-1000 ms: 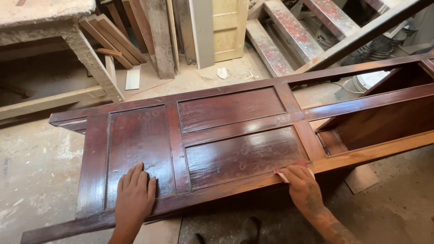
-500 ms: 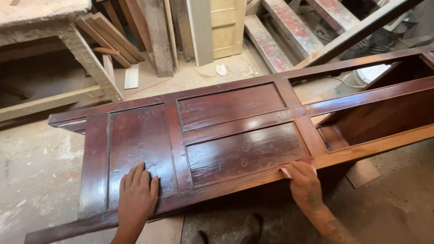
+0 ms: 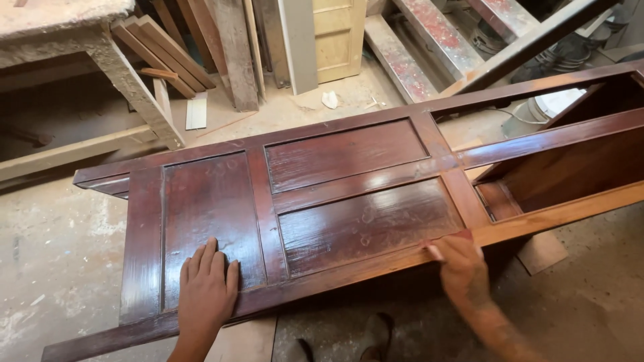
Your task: Sanding the wooden surface of a cabinet frame and panels using sandpaper
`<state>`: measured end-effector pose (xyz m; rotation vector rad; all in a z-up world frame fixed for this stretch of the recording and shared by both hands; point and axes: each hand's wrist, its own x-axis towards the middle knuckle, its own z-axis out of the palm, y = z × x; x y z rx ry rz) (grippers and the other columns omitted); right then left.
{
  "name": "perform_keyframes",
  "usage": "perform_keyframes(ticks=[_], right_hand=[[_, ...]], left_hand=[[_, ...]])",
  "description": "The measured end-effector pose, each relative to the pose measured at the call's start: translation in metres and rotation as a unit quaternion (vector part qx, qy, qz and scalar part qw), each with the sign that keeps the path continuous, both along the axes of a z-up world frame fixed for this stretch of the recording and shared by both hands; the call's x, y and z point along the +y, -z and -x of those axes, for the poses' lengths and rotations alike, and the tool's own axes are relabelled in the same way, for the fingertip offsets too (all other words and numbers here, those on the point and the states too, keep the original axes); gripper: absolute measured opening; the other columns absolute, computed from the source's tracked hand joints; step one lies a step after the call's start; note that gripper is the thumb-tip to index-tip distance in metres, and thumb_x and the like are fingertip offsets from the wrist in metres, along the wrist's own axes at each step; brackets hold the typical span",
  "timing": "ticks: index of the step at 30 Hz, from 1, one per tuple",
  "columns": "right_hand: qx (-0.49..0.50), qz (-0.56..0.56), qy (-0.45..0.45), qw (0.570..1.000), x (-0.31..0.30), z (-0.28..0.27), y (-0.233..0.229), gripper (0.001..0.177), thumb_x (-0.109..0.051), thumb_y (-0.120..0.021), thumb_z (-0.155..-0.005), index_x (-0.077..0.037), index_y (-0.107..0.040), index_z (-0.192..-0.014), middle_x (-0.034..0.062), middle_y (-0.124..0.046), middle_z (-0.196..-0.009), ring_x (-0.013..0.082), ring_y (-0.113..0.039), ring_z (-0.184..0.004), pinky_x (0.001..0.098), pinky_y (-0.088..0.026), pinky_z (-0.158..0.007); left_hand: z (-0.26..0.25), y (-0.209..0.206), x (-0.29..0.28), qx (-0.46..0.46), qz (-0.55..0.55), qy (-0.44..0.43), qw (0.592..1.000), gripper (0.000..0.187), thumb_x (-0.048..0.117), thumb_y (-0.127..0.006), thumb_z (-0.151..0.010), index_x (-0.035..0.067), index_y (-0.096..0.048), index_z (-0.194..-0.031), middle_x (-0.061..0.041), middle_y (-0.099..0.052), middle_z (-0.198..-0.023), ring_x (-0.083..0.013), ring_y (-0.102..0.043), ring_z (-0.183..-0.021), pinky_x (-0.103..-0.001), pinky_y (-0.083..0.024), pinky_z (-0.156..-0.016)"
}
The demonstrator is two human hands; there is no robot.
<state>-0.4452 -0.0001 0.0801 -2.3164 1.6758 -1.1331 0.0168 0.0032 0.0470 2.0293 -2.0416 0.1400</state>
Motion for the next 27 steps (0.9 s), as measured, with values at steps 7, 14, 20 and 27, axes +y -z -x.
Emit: perform_keyframes(ticks=[7,14,20,27], right_hand=[[-0.059,0.012,-0.147,0.987,0.017,-0.145,0.005,0.027,-0.013,-0.048,-0.102,-0.014,-0.075,-0.098,0.0011,-0.07,-0.09,0.0246,-0.061,-0.081,0.0391,-0.043,-0.075],[0.029,0.0,0.037,0.999,-0.005,0.018,0.018,0.023,-0.004,-0.061,-0.097,-0.018,-0.079,-0.097,-0.0024,-0.071,-0.094,0.0214,-0.064,-0.088,0.0349,-0.044,-0.103],[-0.063,0.012,-0.135,0.989,0.021,-0.176,0.007,0.027,-0.022,-0.052,-0.104,-0.015,-0.071,-0.088,0.0008,-0.069,-0.091,0.0236,-0.061,-0.084,0.0404,-0.038,-0.076],[0.028,-0.021,-0.069,0.997,-0.005,0.01,0.02,0.024,-0.016,-0.059,-0.098,-0.023,-0.081,-0.104,0.0009,-0.073,-0.089,0.0253,-0.064,-0.08,0.0408,-0.047,-0.077]], left_hand=[[-0.003,0.003,0.0,-0.007,0.017,0.009,1.0,0.032,0.038,-0.05,-0.099,0.01,-0.064,-0.109,-0.01,-0.054,-0.156,-0.03,-0.048,-0.143,-0.048,-0.036,-0.118],[0.002,0.001,0.001,-0.02,0.041,0.014,0.999,0.034,0.038,-0.052,-0.099,0.009,-0.064,-0.11,-0.012,-0.056,-0.154,-0.0313,-0.051,-0.141,-0.048,-0.039,-0.116],[0.0,-0.001,-0.006,-0.004,0.018,0.01,1.0,0.034,0.039,-0.05,-0.1,0.009,-0.063,-0.108,-0.012,-0.053,-0.156,-0.0313,-0.047,-0.144,-0.049,-0.036,-0.117],[0.0,0.003,0.001,-0.006,0.005,0.0,1.0,0.033,0.04,-0.049,-0.099,0.011,-0.063,-0.109,-0.009,-0.053,-0.157,-0.0292,-0.046,-0.146,-0.048,-0.036,-0.118]])
